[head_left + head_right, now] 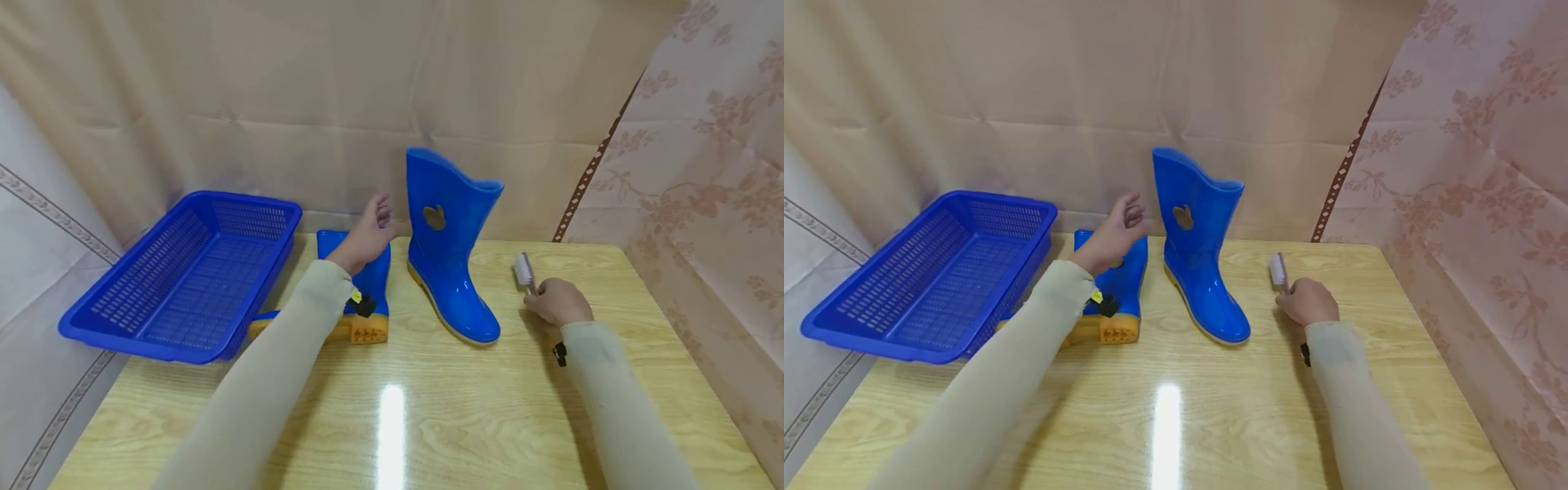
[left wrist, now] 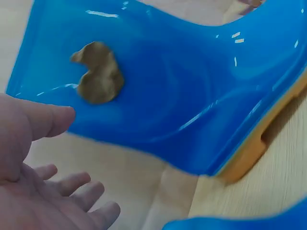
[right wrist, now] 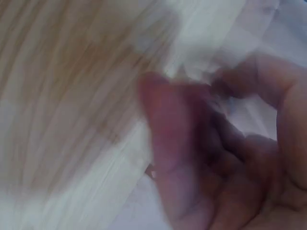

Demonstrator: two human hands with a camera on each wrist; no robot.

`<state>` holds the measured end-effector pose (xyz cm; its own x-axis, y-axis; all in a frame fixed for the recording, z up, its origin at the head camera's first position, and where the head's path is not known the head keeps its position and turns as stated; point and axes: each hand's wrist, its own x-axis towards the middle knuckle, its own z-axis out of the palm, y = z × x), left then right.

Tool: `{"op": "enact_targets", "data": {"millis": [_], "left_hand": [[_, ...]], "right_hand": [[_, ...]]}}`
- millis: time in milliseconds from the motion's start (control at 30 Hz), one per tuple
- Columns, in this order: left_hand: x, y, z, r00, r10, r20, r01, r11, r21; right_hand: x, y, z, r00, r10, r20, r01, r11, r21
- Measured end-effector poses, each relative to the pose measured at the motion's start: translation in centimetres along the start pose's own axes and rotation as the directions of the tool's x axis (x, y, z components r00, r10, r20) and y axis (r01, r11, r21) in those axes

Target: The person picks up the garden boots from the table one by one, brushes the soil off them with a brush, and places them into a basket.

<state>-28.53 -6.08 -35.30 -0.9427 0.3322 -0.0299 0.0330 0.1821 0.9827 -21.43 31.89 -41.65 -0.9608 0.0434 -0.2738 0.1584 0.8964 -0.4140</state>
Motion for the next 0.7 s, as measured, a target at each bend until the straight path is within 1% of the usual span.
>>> {"op": "enact_targets", "data": {"millis": [67,100,167,267,400,600,700], "left_hand": [[0.7,0.1,0.9,1.0,-0.006,0.021,0.006,1.0,0.009],[1.0,0.1,1.3,1.0,0.004,0.024,-0.004,1.0,0.008],[1.4,0.1,1.8,1.0,0.023,0.018,-0.024,1.0,0.008],[1.7,0.0,2.0,0.998,0.066,0.001,-0.066,0.998,0.008],[1.5,-0.3,1.5,0.995,0.091,-0.036,-0.089,0.994,0.058],[1.2,-0.4,1.1,0.99,0.105,-0.099,-0.092,0.987,0.13],[1.4,-0.5,1.0,0.986,0.103,-0.129,-0.081,0.984,0.161]], "right_hand": [[0.0,-0.2,0.0,0.999,-0.028,-0.016,0.029,0.996,0.085],[0.0,-0.3,0.0,0.999,-0.041,-0.017,0.043,0.991,0.126],[0.1,-0.4,0.1,0.997,-0.072,-0.016,0.074,0.984,0.161],[0.2,-0.6,0.3,0.992,-0.115,-0.046,0.121,0.981,0.154],[0.0,-1.2,0.5,0.984,-0.131,-0.118,0.144,0.983,0.112],[-0.1,-1.9,0.7,0.982,-0.105,-0.158,0.122,0.987,0.103],[0.1,-1.7,1.0,0.975,-0.113,-0.193,0.134,0.986,0.1]]}}
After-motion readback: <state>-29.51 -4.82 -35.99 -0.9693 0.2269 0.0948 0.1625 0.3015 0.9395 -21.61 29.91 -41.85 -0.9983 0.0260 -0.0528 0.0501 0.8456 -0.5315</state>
